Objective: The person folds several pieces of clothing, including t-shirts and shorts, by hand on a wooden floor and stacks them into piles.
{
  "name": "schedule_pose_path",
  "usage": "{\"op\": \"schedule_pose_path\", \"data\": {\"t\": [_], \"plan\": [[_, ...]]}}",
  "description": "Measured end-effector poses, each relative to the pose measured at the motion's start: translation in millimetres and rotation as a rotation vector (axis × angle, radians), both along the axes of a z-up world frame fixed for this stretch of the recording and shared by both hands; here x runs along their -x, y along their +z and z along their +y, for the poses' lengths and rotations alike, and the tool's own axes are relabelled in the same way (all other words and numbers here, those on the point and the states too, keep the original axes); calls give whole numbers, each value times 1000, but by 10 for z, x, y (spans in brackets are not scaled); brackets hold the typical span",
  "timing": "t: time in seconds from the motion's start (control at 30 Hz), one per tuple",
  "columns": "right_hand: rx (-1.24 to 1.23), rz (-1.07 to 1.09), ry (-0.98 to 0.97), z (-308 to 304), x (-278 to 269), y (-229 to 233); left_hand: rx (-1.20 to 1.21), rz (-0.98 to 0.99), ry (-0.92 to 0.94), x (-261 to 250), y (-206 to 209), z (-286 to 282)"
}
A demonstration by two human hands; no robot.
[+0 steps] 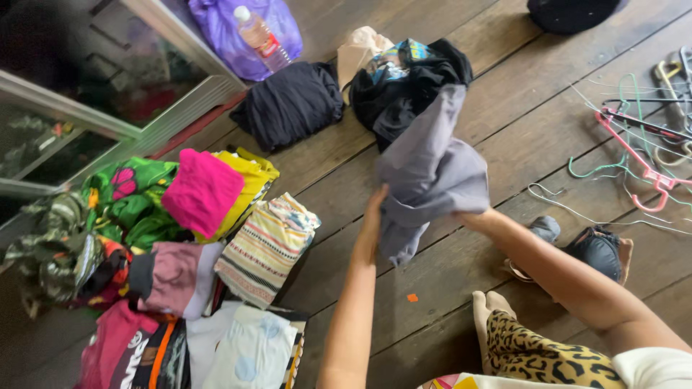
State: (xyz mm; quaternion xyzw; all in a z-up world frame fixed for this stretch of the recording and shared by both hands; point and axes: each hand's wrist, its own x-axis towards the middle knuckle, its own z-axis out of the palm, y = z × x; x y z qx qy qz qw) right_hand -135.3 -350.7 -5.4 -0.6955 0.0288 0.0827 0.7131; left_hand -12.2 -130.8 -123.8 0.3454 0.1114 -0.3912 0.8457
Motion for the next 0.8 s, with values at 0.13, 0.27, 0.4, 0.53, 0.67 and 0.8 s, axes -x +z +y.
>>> {"op": "schedule_pose_path", "data": {"t": [0.13,0.27,0.4,0.53,0.67,0.8], "plan": [[-51,-129,-76,296,-218,599,-496,-634,2,56,529,386],[619,-225,39,626,-138,1005,-437,-721,293,230,1522,785],[609,-210,96,896,-65,1279,-699,-1462,291,433,2368,853],[368,-448,33,854,-57,1399,-1179,-1474,-320,484,2913,1027],[103,-402,2,812,-65,1362,-1376,-998,-994,432,2970,1315],[221,-438,1,956,-86,1332,-868,-1646,-54,412,2776,1248]]}}
